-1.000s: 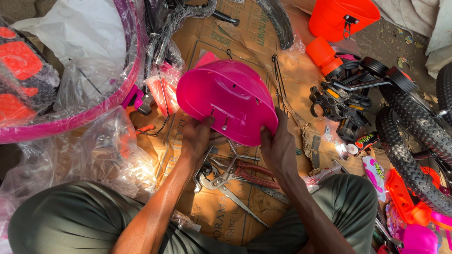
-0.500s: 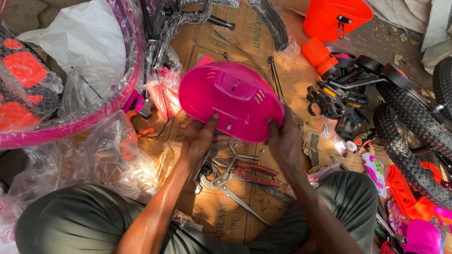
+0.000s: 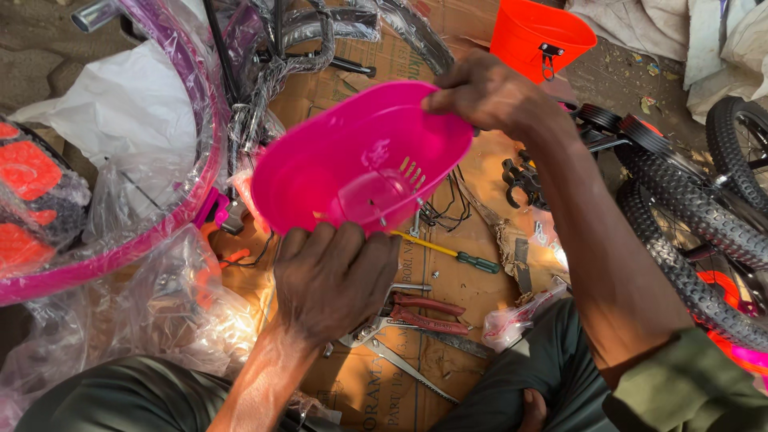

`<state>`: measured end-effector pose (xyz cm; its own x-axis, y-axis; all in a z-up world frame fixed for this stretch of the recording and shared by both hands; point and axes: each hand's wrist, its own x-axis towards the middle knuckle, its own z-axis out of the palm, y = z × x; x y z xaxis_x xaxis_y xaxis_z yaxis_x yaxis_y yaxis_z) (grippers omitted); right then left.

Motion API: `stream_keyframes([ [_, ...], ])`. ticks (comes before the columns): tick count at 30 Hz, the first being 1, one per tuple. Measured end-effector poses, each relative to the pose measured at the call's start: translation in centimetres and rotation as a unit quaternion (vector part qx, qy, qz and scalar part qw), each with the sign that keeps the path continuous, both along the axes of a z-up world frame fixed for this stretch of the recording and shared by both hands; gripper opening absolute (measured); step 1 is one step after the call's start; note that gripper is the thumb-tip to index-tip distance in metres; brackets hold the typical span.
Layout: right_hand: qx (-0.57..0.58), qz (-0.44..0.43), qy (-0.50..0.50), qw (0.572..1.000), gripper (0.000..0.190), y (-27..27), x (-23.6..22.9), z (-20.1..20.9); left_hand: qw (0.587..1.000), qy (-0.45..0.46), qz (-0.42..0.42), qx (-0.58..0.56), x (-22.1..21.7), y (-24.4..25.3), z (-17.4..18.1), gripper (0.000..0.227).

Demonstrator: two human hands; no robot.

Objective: The person unpacks orange and pink plastic baskets, then attaches metal mounting brackets to each using bolts and a wrench. The person tightens the bolts to secure the brackets and sets the finished baskets aside.

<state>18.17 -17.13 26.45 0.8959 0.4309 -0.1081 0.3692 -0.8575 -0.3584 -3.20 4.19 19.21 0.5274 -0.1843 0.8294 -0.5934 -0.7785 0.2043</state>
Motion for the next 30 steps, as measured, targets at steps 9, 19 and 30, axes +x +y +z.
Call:
stream_keyframes([
  [9,0.084,0.019,0.088,0.992,0.041,7.8,0.9,-2.7,0.939,0.294,-0.109,-0.141,3.5,2.0,-6.2,0.034],
  [19,0.315,-0.062,0.089,0.943,0.007,-0.7,-2.1,-15.2,0.726,0.286,-0.142,-0.609,6.4,6.4,-9.1,0.019],
  [30,0.189,-0.07,-0.161,0.966,0.019,5.3,-6.6,-22.1,0.729,0.233,-0.09,-0.637,6.1,6.0,-6.4,0.052],
])
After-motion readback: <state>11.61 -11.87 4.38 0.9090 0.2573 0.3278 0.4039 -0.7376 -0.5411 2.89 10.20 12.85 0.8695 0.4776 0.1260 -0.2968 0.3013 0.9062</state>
